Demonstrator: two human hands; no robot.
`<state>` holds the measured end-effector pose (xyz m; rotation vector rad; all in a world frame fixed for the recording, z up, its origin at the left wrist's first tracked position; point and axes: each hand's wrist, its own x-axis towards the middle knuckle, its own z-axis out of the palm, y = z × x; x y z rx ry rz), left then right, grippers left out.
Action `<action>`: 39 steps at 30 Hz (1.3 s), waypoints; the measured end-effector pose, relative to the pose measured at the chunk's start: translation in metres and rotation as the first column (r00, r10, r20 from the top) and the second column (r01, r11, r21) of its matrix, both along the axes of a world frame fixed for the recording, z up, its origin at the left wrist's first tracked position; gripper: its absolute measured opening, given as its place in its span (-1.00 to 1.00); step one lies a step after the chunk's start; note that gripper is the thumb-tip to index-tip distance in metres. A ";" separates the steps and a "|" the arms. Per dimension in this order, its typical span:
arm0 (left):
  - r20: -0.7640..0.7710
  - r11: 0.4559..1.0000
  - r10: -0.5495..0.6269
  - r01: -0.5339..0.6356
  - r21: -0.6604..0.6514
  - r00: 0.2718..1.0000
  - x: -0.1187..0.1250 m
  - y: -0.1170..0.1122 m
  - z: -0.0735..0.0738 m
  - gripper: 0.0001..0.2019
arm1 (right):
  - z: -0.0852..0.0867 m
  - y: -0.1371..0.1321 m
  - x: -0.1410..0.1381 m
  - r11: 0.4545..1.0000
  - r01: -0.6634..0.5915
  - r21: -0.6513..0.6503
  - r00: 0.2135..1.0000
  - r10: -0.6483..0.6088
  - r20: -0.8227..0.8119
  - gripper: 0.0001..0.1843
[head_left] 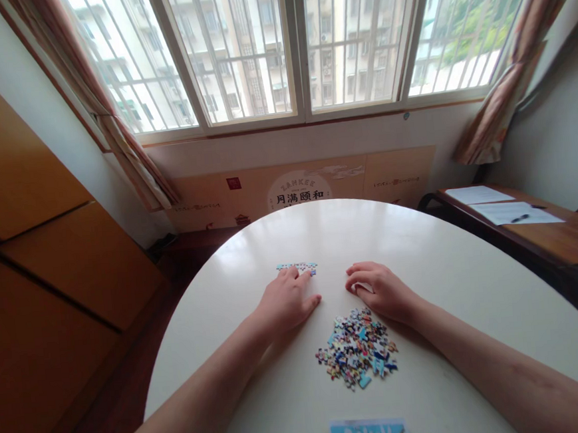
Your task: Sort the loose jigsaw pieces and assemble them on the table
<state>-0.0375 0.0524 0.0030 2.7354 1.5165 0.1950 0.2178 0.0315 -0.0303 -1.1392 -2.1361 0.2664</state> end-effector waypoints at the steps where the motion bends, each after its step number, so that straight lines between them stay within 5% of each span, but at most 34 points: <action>1: -0.001 1.000 0.001 -0.001 0.000 1.000 0.000 0.000 0.000 -0.41 | 0.000 0.000 0.000 1.000 -0.001 0.002 1.000 0.001 -0.001 -0.76; 12: -0.007 1.000 0.009 -0.009 -0.009 1.000 0.001 -0.001 0.002 -0.40 | -0.001 0.001 0.001 1.000 0.000 -0.014 1.000 0.000 -0.025 -0.75; 18: 0.028 1.000 0.003 -0.003 -0.004 1.000 -0.001 -0.001 0.001 -0.41 | -0.001 0.005 0.007 0.987 0.024 -0.157 0.990 -0.046 -0.134 -0.75; 23: 0.119 0.992 -0.122 0.123 0.000 0.985 0.003 -0.010 0.013 -0.64 | 0.018 -0.002 0.021 0.939 -0.116 -0.324 0.993 0.097 -0.073 -0.80; 30: 0.207 0.927 -0.363 0.374 -0.016 0.909 0.010 -0.021 0.016 -0.72 | 0.045 -0.018 0.034 0.898 -0.276 -0.343 0.950 0.310 0.046 -0.77; 39: 0.191 0.896 -0.428 0.443 -0.040 0.883 0.013 -0.025 0.015 -0.66 | 0.045 -0.021 0.029 0.933 -0.232 -0.274 0.939 0.289 0.189 -0.86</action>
